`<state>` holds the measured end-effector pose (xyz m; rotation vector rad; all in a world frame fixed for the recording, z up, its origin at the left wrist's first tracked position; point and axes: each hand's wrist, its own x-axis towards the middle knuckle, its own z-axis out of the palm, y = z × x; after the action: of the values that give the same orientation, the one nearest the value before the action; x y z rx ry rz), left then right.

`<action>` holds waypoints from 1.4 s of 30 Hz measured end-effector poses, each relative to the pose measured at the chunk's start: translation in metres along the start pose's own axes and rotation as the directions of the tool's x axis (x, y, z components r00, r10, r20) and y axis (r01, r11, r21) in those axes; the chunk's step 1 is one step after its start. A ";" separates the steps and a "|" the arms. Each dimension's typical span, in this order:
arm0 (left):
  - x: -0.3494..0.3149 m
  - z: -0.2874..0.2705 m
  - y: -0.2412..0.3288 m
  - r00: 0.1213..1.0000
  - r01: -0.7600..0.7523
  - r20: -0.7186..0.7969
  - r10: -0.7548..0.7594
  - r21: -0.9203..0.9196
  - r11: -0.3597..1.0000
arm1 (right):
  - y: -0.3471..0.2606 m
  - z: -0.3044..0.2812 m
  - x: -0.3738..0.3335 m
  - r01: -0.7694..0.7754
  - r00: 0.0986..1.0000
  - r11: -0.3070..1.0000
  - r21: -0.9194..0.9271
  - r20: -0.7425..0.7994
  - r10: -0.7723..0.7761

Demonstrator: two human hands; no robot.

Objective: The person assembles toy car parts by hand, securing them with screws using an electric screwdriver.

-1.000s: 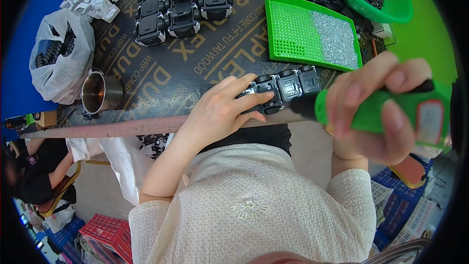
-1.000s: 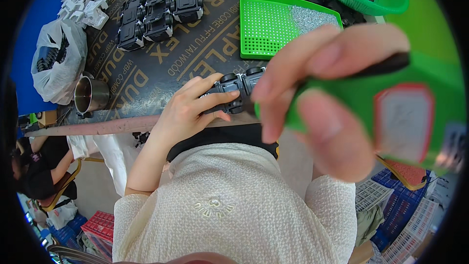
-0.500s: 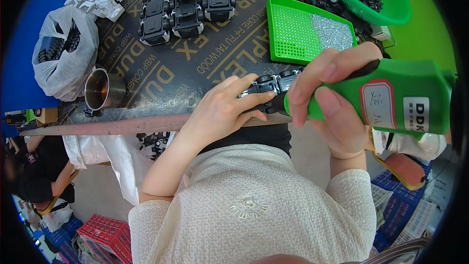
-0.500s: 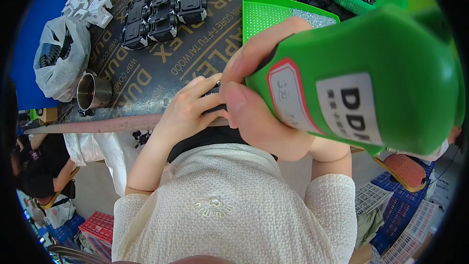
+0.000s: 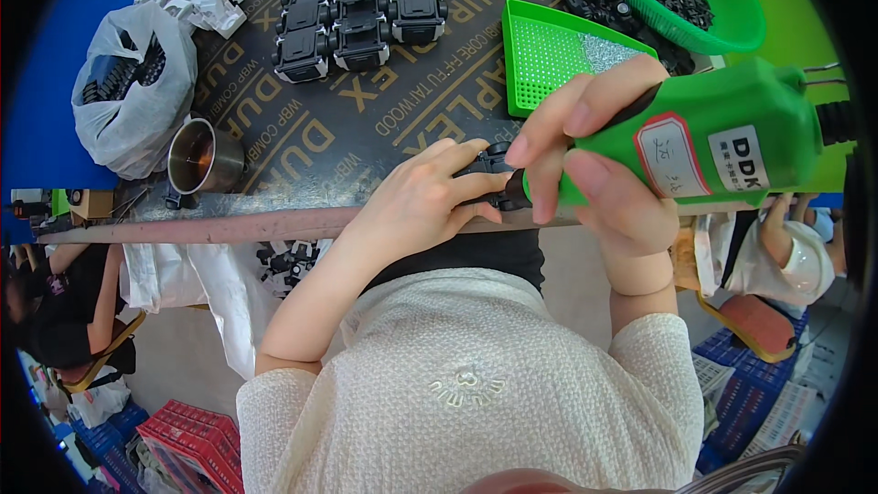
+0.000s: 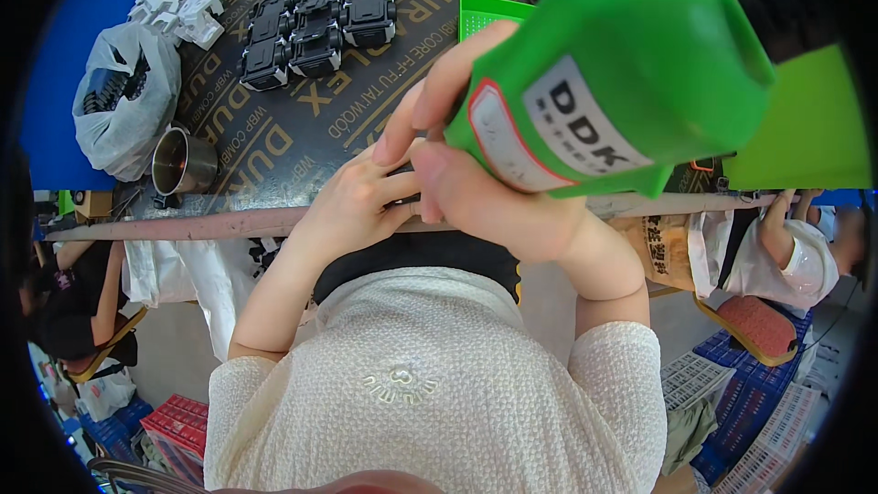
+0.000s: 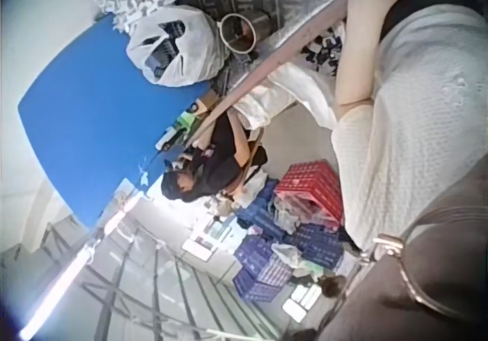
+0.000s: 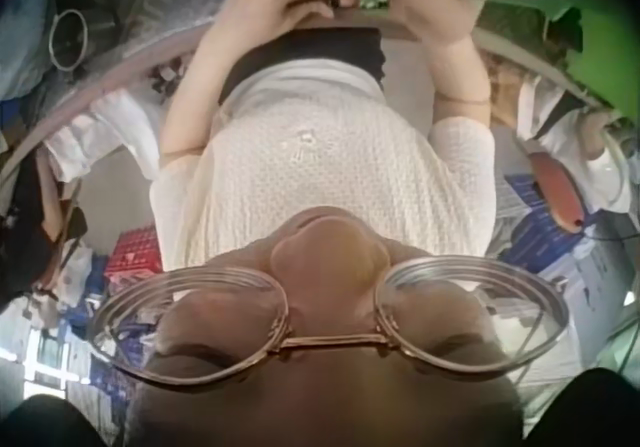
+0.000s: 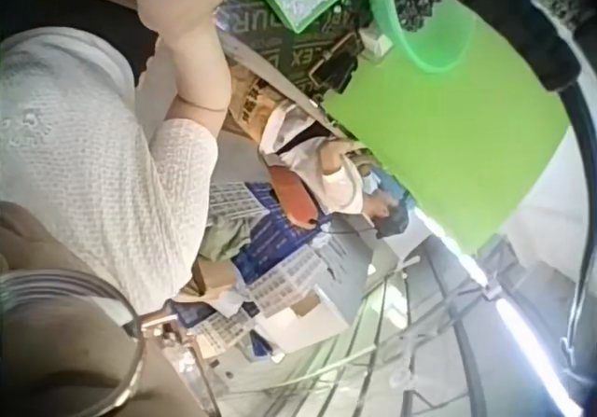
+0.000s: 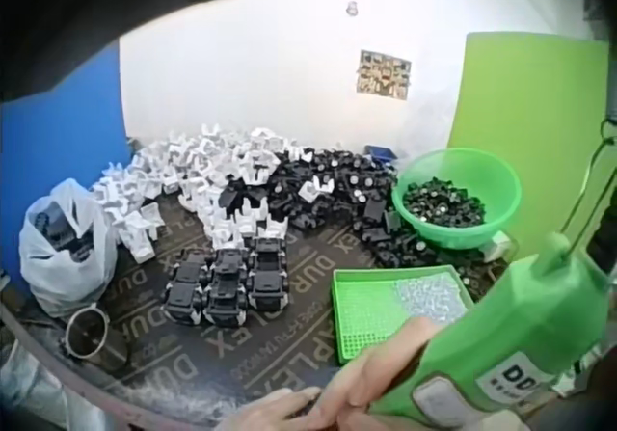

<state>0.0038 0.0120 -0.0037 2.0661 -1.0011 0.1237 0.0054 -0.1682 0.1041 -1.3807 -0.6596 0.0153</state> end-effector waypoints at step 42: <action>0.036 0.017 0.031 1.000 0.016 0.004 -0.018 0.301 0.954 | -0.007 -0.065 -0.058 0.191 0.710 0.973 -0.128 -0.667 -0.227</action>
<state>0.0030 -0.0323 0.0192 2.3516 -1.0182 0.2754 -0.0162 -0.2497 0.0839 -1.2279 -0.1837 -0.6743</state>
